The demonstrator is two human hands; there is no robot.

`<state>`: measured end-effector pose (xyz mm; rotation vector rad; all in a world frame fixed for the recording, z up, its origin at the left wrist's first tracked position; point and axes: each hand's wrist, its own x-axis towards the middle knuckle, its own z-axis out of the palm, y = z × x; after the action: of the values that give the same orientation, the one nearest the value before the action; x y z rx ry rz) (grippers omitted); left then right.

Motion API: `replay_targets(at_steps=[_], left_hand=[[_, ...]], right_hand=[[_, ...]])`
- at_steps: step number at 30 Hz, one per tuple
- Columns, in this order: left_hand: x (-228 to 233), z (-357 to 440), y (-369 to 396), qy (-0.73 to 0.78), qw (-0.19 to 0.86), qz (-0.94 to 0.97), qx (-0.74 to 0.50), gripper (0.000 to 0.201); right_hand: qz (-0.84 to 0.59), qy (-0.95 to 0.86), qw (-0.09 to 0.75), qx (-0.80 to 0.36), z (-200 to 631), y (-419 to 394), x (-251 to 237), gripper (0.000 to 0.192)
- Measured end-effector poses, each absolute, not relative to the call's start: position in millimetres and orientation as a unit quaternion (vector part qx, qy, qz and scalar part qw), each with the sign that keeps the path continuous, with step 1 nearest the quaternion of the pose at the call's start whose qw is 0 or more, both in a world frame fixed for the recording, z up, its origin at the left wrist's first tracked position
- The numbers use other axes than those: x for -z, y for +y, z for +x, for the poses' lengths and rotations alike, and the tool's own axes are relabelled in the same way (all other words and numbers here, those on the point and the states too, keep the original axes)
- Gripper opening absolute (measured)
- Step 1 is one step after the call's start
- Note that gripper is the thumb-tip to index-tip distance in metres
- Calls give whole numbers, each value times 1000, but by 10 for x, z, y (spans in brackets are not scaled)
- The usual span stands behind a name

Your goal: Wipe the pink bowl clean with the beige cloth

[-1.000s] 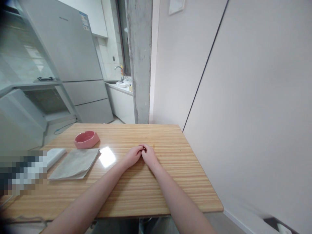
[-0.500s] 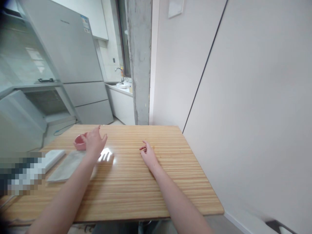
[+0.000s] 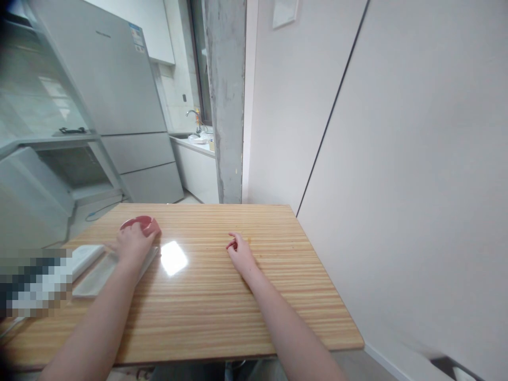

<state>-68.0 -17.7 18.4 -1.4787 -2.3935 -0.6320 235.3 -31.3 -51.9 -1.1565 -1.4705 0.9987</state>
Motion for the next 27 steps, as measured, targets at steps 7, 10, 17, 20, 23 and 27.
replay_targets(at_steps=[7,10,17,20,23,27], left_hand=[[-144,-722,-137,-798,105,-567,177,30],[-190,-418,-115,-733,115,-640,197,24],[-197,600,-427,-494,9,-822,284,13],[-159,811,-586,-438,-39,-849,294,11],[-119,857,-643,-422,-58,-858,286,8],[-61,831,-605,-423,-55,-866,262,10]], right_hand=[[-485,-604,489,-401,2355,-306,503,41],[-500,-576,503,-406,2347,-284,512,39],[-469,-508,594,-411,2379,-261,453,46],[-448,-507,601,-425,2417,-274,378,49],[-451,-523,586,-424,2440,-283,335,43],[-458,-552,563,-412,2431,-283,336,41]])
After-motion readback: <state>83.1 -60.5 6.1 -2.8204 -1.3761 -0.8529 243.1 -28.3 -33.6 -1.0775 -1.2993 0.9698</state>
